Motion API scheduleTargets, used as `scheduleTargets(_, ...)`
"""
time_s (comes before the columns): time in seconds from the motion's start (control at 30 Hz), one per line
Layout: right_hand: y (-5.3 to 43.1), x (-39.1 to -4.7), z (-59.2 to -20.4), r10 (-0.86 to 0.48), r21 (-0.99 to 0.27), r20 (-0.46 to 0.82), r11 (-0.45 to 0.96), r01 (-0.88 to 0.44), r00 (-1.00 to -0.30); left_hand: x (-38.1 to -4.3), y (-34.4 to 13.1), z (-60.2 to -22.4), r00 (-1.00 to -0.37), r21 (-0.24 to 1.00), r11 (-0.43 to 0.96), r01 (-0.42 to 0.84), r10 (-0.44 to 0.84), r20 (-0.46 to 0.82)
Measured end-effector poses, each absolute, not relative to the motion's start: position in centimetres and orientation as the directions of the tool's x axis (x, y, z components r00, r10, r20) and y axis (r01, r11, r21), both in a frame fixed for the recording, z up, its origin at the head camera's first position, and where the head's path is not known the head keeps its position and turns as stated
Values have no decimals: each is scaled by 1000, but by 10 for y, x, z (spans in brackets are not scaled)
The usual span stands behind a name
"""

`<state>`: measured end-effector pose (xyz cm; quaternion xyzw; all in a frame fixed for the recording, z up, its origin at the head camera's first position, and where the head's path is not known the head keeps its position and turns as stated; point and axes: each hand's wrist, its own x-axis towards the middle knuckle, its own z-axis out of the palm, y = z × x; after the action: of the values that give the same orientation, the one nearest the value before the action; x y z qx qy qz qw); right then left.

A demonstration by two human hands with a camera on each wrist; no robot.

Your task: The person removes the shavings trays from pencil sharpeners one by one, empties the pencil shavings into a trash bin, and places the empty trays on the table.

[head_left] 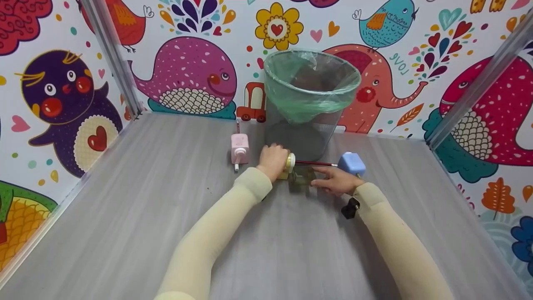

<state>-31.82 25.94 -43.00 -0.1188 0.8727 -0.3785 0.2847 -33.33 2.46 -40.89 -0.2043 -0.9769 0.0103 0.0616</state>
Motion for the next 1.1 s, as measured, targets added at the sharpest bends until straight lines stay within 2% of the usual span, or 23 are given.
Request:
scheduleTargets(0.33,260,-319,-422,-481,-771,-322,633,-69,-816,-334,25,-410,-907,-54,915,399,403,124)
scheduleTargets(0.67,264,-321,-413,-439,-786,-315,617,-27,-842,-333,25,-409,-907,-47,917,397,400,130)
scheduleTargets(0.87,264,-322,-409,-408,-818,-248,574,-35,-878,-334,24,-410,-912,-43,920,390,392,123)
scheduleTargets(1.1,264,-323,-402,-325,-804,-178,592,-53,-929,-334,25,-409,-913,-34,920,391,392,109)
